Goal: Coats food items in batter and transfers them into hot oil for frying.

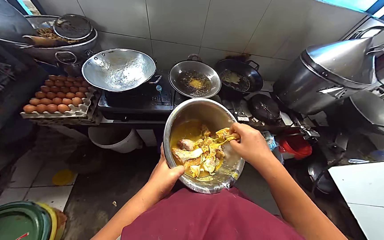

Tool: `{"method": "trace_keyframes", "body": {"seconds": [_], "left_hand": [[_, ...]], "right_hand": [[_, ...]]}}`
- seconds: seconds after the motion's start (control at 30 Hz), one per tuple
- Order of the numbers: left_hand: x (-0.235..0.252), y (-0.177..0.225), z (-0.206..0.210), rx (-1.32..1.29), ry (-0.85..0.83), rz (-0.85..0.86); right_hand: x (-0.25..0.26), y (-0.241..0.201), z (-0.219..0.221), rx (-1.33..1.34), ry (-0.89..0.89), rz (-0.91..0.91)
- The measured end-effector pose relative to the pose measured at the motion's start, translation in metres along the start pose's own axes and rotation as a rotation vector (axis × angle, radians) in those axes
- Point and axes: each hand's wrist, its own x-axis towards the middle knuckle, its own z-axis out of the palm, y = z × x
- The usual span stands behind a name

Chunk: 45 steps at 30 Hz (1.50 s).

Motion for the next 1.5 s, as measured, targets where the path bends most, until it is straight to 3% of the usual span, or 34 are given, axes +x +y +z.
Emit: {"method": "trace_keyframes", "body": {"seconds": [0.17,0.3,0.47,0.63,0.8,1.0,1.1,1.37,1.43,1.5], "left_hand": [[-0.033,-0.008,0.02,-0.011,0.034,0.02],[-0.043,-0.009,0.024,-0.003,0.041,0.036],[-0.035,-0.001,0.022,0.013,0.013,0.058],[-0.017,0.003,0.015,0.087,-0.05,0.09],[-0.005,0.007,0.003,0.141,-0.11,0.08],[0.007,0.008,-0.025,0.128,-0.096,0.074],[0.013,0.008,-0.037,0.177,-0.097,0.089],[0.025,0.003,-0.062,0.107,-0.101,0.052],[0.028,0.003,-0.069,0.084,-0.09,0.063],[0.031,0.002,-0.078,0.057,-0.075,0.059]], "right_hand": [[-0.029,0.023,0.002,0.321,-0.015,0.011],[-0.051,0.024,0.028,0.141,-0.024,-0.248],[-0.056,0.016,0.005,-0.039,-0.221,-0.247],[-0.041,-0.013,-0.001,-0.178,-0.033,-0.384],[-0.013,-0.043,0.044,-0.126,-0.298,-0.425],[-0.007,-0.054,0.046,-0.13,-0.228,-0.404],[0.014,-0.059,0.04,-0.256,-0.282,-0.404],[0.061,-0.101,0.061,-0.295,-0.862,-0.359],[0.063,-0.11,0.062,-0.265,-0.867,-0.387],[0.061,-0.119,0.058,-0.261,-0.752,-0.441]]}}
